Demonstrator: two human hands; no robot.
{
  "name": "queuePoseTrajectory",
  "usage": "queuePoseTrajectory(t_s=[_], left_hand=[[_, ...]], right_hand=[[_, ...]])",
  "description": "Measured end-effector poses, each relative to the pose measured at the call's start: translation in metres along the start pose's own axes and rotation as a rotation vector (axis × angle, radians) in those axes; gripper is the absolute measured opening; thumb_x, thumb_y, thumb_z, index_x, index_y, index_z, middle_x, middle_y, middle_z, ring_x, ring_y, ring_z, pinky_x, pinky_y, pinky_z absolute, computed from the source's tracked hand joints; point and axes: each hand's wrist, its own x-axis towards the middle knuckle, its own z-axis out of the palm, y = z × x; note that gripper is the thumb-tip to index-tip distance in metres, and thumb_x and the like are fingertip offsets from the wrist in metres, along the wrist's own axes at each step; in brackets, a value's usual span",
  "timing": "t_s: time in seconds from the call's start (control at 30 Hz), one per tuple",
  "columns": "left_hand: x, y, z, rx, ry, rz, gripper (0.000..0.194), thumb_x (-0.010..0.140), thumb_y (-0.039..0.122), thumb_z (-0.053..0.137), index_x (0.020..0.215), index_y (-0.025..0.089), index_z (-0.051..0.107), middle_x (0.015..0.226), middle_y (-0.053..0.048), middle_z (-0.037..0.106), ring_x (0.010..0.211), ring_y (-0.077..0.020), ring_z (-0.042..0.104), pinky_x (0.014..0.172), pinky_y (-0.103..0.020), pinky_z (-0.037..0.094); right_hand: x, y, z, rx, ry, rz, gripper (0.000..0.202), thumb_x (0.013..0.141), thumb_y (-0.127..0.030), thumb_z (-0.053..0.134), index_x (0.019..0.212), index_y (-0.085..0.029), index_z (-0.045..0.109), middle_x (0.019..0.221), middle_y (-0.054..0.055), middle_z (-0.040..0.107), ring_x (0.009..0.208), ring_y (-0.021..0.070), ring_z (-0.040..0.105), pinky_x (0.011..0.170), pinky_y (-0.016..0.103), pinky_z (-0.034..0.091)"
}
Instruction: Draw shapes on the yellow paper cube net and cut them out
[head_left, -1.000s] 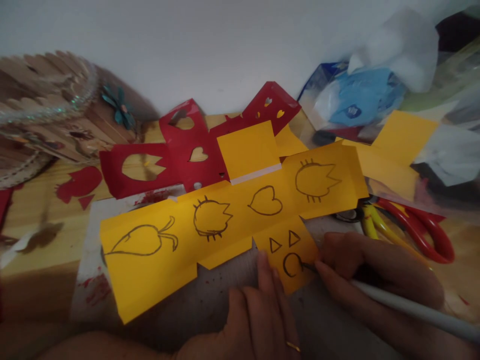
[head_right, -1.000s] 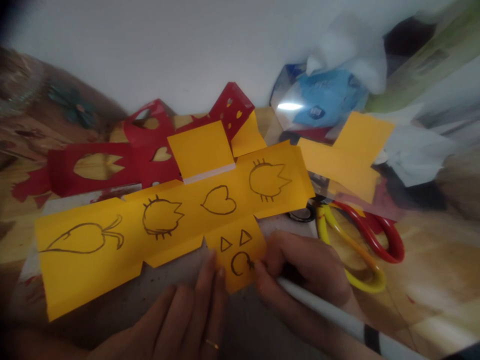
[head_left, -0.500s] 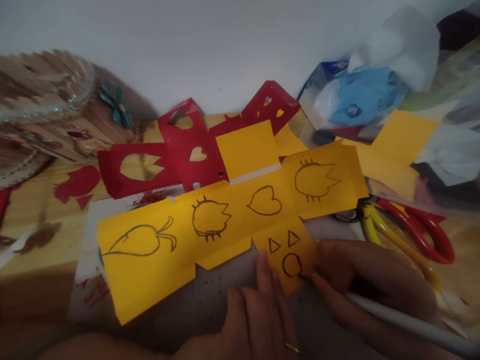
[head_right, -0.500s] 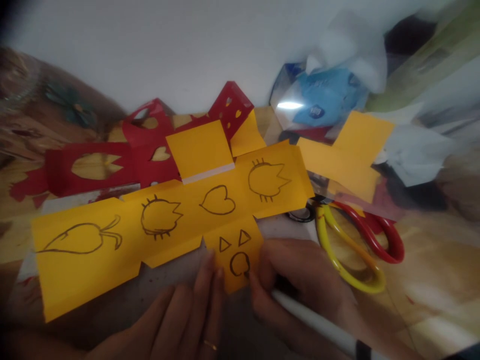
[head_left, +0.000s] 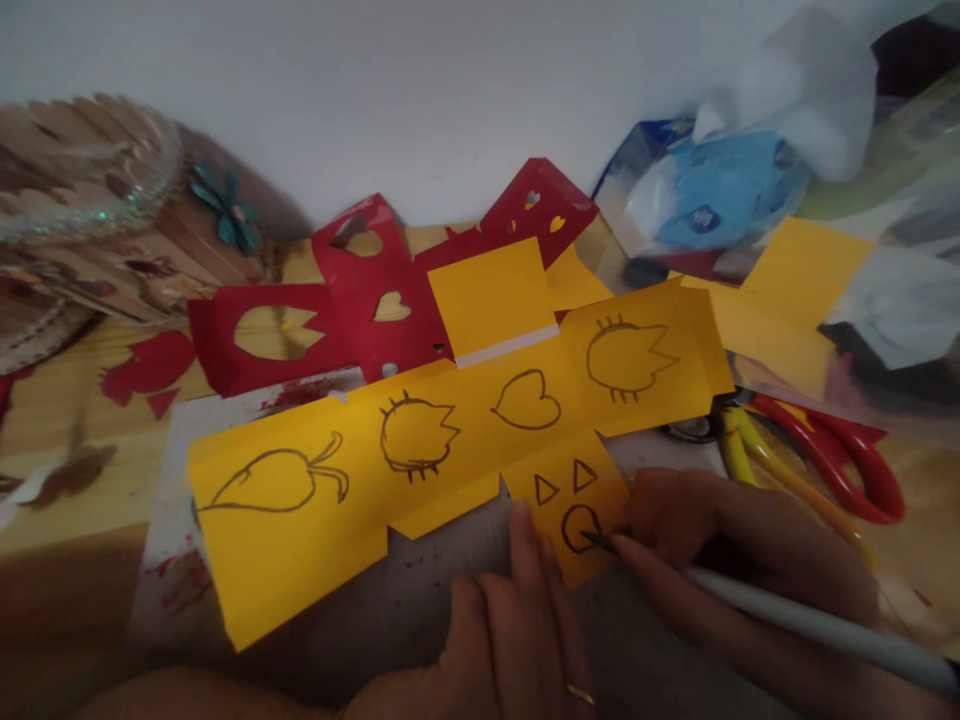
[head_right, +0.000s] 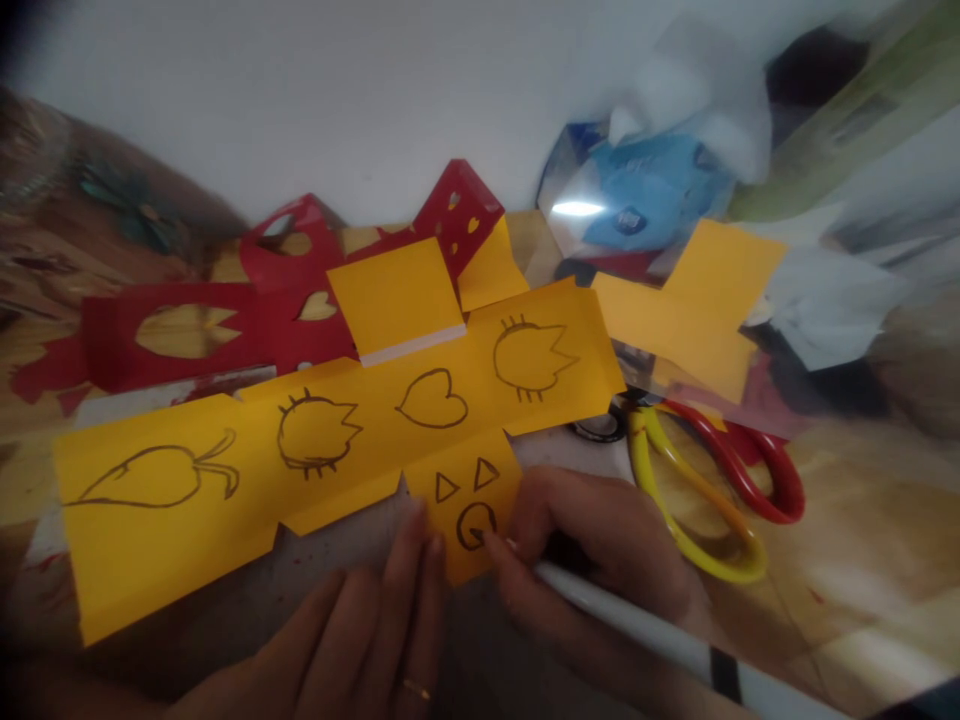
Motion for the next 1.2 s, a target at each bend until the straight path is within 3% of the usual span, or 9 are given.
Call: queuePoseTrajectory(t_s=[0.23,0.4,0.53,0.7,0.8,0.97,1.1,1.2], left_hand=[[-0.0006,0.0009,0.0011,-0.026,-0.004,0.01,0.039,0.094,0.006,0.031,0.098,0.013,0.069,0.092,-0.004,0.074,0.06,-0.009,0.063,0.055,-0.014,0.052],[-0.0031,0.0004,0.0006,-0.034,-0.025,0.021,0.032,0.096,0.016,0.038,0.1,0.011,0.07,0.097,-0.008,0.073,0.063,-0.0106,0.063,0.057,-0.016,0.052],[-0.0027,-0.0008,-0.0002,-0.034,-0.015,0.056,0.033,0.096,0.015,0.037,0.1,0.012,0.07,0.098,-0.007,0.073,0.064,-0.0101,0.063,0.058,-0.015,0.051],[0.0003,0.0044,0.0045,-0.015,0.023,-0.052,0.037,0.094,0.006,0.032,0.096,0.008,0.069,0.092,-0.008,0.074,0.057,-0.0098,0.062,0.051,-0.015,0.05],[0.0006,0.0057,0.0052,-0.042,0.044,-0.059,0.035,0.096,0.008,0.033,0.096,0.006,0.068,0.091,-0.009,0.074,0.056,-0.0103,0.064,0.051,-0.016,0.051],[0.0039,0.0023,0.0007,-0.053,0.082,-0.058,0.03,0.094,0.009,0.039,0.091,0.006,0.069,0.086,-0.011,0.073,0.052,-0.0117,0.065,0.047,-0.016,0.05],[0.0063,0.004,0.0011,-0.053,0.134,-0.088,0.028,0.09,0.006,0.042,0.085,0.004,0.07,0.082,-0.013,0.073,0.05,-0.014,0.065,0.043,-0.017,0.049],[0.0062,0.0071,0.0046,-0.057,0.208,-0.109,0.022,0.087,0.006,0.048,0.086,0.0,0.069,0.082,-0.02,0.071,0.049,-0.0184,0.065,0.04,-0.022,0.048]], right_hand=[[0.0027,0.0046,0.0048,-0.086,-0.039,-0.064,0.026,0.082,-0.012,0.06,0.068,-0.024,0.041,0.054,-0.008,0.05,0.042,0.0069,0.046,0.038,0.018,0.035],[0.002,0.0037,0.0036,-0.049,-0.089,-0.081,0.028,0.08,-0.008,0.055,0.064,-0.023,0.037,0.051,-0.009,0.044,0.042,0.006,0.041,0.04,0.018,0.031],[-0.0016,0.0004,-0.0003,-0.077,0.003,-0.012,0.031,0.08,-0.009,0.054,0.064,-0.024,0.032,0.05,-0.008,0.039,0.04,0.008,0.038,0.037,0.021,0.029],[-0.0018,-0.0001,-0.0019,0.039,0.103,0.126,0.031,0.082,-0.015,0.057,0.063,-0.025,0.035,0.053,-0.007,0.043,0.043,0.0109,0.043,0.037,0.022,0.036],[0.0017,0.0024,0.001,0.035,0.155,0.075,0.029,0.08,-0.016,0.057,0.061,-0.025,0.037,0.051,-0.008,0.042,0.039,0.0093,0.039,0.034,0.02,0.033],[0.0048,0.002,0.0023,-0.045,0.103,0.079,0.028,0.076,-0.013,0.055,0.057,-0.023,0.037,0.046,-0.007,0.042,0.038,0.0079,0.038,0.035,0.018,0.032],[0.005,0.0033,-0.0011,0.171,0.093,0.165,0.029,0.075,-0.017,0.056,0.056,-0.023,0.035,0.049,-0.006,0.042,0.042,0.0092,0.039,0.037,0.02,0.031],[0.0067,0.0063,-0.0038,0.345,0.202,0.18,0.031,0.077,-0.021,0.06,0.057,-0.023,0.037,0.051,-0.007,0.041,0.045,0.0098,0.037,0.039,0.021,0.03]])
